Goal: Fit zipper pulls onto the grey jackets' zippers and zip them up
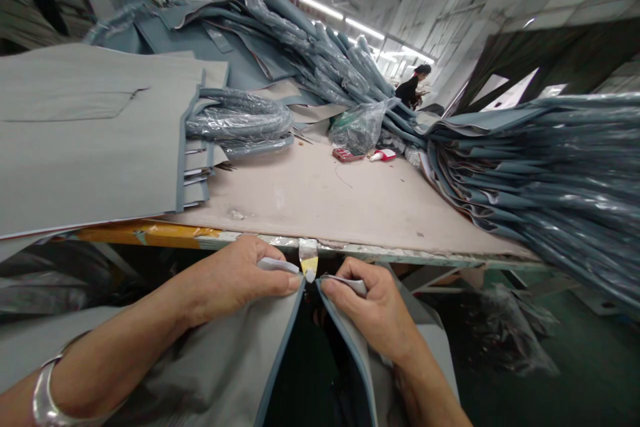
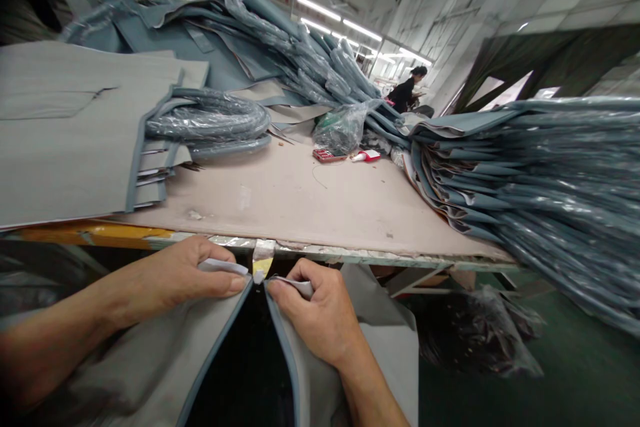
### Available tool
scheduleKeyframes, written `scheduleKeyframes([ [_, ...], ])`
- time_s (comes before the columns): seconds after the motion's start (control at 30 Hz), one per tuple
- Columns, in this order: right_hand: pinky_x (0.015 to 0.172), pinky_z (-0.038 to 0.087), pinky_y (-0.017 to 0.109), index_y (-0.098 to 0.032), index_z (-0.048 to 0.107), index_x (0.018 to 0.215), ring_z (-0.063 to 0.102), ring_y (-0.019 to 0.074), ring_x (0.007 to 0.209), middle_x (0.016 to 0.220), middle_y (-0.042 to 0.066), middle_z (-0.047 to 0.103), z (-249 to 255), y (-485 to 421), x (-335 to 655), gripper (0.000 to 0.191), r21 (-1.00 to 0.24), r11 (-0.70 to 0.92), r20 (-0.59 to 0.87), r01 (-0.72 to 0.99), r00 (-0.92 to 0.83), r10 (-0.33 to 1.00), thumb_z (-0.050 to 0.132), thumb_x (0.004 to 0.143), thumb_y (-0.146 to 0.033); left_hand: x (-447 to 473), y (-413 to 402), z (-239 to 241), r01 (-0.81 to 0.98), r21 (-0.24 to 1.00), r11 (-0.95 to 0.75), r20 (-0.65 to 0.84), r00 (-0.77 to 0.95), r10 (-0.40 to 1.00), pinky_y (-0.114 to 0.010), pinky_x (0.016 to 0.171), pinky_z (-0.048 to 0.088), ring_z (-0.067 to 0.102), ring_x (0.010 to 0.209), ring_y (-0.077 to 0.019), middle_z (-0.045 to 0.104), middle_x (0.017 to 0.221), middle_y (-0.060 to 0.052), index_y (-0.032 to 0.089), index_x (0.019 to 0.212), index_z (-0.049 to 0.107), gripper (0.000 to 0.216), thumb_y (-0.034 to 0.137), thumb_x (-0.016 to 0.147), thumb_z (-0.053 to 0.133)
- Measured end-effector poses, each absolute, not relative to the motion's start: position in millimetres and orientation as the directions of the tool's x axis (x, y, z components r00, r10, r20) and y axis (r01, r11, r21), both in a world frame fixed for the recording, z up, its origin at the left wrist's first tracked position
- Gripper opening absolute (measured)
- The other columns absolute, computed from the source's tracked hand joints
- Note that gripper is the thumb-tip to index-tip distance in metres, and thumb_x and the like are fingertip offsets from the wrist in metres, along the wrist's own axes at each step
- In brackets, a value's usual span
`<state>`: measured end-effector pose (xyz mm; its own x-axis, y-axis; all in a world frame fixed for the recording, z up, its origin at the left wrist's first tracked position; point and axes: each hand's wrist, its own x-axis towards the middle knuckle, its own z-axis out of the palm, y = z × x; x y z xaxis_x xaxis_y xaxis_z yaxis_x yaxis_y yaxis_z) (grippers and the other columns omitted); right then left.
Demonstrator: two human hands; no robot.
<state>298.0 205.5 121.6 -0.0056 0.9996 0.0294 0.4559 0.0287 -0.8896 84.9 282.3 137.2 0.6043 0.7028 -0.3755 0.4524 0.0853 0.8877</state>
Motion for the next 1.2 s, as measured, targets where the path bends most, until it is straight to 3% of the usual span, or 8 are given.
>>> scheduleKeyframes([
  [0.4, 0.048, 0.025, 0.021, -0.017, 0.055, 0.063, 0.035, 0.0084, 0.051, 0.054, -0.005, 0.044, 123.1, 207.2, 294.3, 0.030, -0.875, 0.028, 0.030, 0.484, -0.004, 1.000, 0.063, 0.080, -0.040, 88.8, 283.1, 141.5, 0.442, 0.893, 0.086, -0.373, 0.618, 0.692, -0.024, 0.049, 0.018, 0.028, 0.054, -0.0090, 0.039, 0.055, 0.004, 0.017, 0.059, 0.055, 0.035, 0.048, 0.067, 0.068],
  [1.2, 0.052, 0.028, 0.022, -0.016, 0.055, 0.065, 0.037, 0.0090, 0.055, 0.056, -0.005, 0.044, 116.2, 210.7, 291.1, 0.034, -0.902, 0.086, 0.096, 0.423, 0.002, 0.995, 0.062, 0.085, -0.043, 89.4, 285.2, 137.1, 0.381, 0.916, 0.123, -0.352, 0.622, 0.700, -0.021, 0.052, 0.024, 0.033, 0.058, -0.0102, 0.043, 0.060, 0.003, 0.016, 0.064, 0.059, 0.037, 0.051, 0.068, 0.070],
])
